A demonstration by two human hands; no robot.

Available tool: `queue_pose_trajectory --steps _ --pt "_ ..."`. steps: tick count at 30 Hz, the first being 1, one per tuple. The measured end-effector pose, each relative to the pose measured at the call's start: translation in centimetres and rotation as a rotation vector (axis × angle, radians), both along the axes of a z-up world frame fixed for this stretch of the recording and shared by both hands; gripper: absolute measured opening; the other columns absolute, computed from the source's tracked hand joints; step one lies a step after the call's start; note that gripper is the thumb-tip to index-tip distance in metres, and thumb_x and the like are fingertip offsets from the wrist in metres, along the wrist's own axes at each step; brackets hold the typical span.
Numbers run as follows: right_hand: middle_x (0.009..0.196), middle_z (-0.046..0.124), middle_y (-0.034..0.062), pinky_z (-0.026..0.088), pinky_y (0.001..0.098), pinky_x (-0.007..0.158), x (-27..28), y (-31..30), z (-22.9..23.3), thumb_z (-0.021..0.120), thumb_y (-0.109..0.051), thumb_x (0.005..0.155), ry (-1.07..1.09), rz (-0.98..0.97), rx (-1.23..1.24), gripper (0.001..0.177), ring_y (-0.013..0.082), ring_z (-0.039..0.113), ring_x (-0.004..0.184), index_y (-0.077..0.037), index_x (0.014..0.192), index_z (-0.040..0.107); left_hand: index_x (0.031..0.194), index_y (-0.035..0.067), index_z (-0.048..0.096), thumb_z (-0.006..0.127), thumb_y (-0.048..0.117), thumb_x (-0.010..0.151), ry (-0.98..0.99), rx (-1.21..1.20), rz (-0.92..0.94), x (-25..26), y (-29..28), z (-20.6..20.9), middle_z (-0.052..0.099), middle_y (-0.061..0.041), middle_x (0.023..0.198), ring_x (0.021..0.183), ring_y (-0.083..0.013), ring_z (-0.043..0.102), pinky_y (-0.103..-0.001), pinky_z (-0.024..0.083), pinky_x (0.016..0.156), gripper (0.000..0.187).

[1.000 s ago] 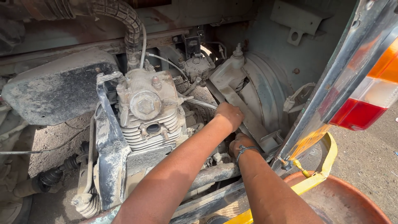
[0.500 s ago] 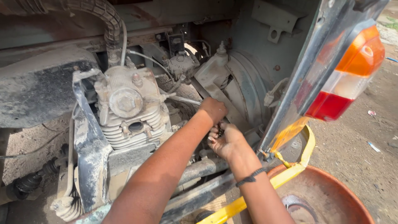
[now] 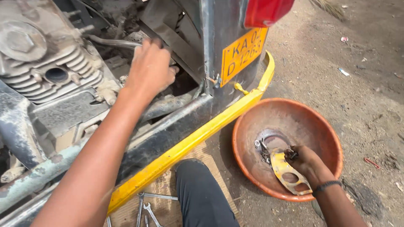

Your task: Dismantling and repairing components of a small vehicle engine using wrenches.

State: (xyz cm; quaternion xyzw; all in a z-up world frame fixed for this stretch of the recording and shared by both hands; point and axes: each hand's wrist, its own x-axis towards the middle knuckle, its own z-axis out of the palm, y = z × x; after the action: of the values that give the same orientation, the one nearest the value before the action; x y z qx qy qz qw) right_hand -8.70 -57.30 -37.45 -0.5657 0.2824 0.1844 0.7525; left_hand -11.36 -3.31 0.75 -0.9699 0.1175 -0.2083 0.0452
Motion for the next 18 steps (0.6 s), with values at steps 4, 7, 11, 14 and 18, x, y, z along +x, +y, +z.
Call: queue_pose_trajectory --steps 4,7,11,14,18 --pt "0.129 0.048 0.0267 0.048 0.0526 0.105 -1.9 1.1 0.2 0.036 -0.015 0.107 0.186 -0.324 0.256 0.032 0.0393 0.052 0.120 -0.001 0.135 0.042 0.111 -0.004 0.070 0.078 0.014 0.092 -0.289 -0.452 -0.125 -8.7 -3.8 0.0 0.063 -0.021 0.113 0.112 -0.0412 0.056 -0.048 0.047 0.096 0.028" --pt "0.149 0.034 0.0269 0.038 0.0615 0.115 -2.5 2.6 0.6 0.035 -0.018 0.107 0.217 -0.378 0.196 0.045 0.0477 0.037 0.140 -0.003 0.150 0.031 0.117 -0.003 0.067 0.073 0.008 0.096 -0.274 -0.567 -0.210 -14.9 -7.3 0.1 0.064 -0.020 0.111 0.097 -0.0374 0.064 -0.045 0.052 0.085 0.024" --pt "0.159 0.026 0.0398 0.031 0.0618 0.117 -2.4 0.8 -3.9 0.037 -0.036 0.110 0.168 -0.544 0.466 0.060 0.0533 0.031 0.150 -0.004 0.158 0.022 0.118 0.001 0.066 0.071 0.010 0.091 0.011 -0.715 -0.225 -21.1 -10.2 -4.6 0.069 -0.015 0.108 0.075 -0.0264 0.074 -0.037 0.058 0.063 0.029" --pt "0.158 0.025 0.0433 0.031 0.0657 0.112 -3.9 4.1 -1.0 0.036 -0.055 0.107 0.055 -0.455 0.733 0.078 0.0536 0.029 0.146 0.005 0.157 0.032 0.131 0.003 0.060 0.070 0.010 0.086 0.351 -0.985 -0.160 -21.3 -12.9 -8.3 0.069 -0.013 0.116 0.093 -0.0222 0.074 -0.035 0.062 0.069 0.046" --pt "0.158 0.029 0.0384 0.035 0.0664 0.114 -6.3 10.1 6.5 0.033 -0.060 0.101 0.093 -0.491 0.790 0.079 0.0529 0.035 0.146 -0.001 0.155 0.033 0.134 0.000 0.054 0.072 0.015 0.084 0.318 -1.098 -0.303 -22.2 -13.7 -12.0 0.066 -0.018 0.126 0.109 -0.0299 0.070 -0.041 0.058 0.083 0.055"
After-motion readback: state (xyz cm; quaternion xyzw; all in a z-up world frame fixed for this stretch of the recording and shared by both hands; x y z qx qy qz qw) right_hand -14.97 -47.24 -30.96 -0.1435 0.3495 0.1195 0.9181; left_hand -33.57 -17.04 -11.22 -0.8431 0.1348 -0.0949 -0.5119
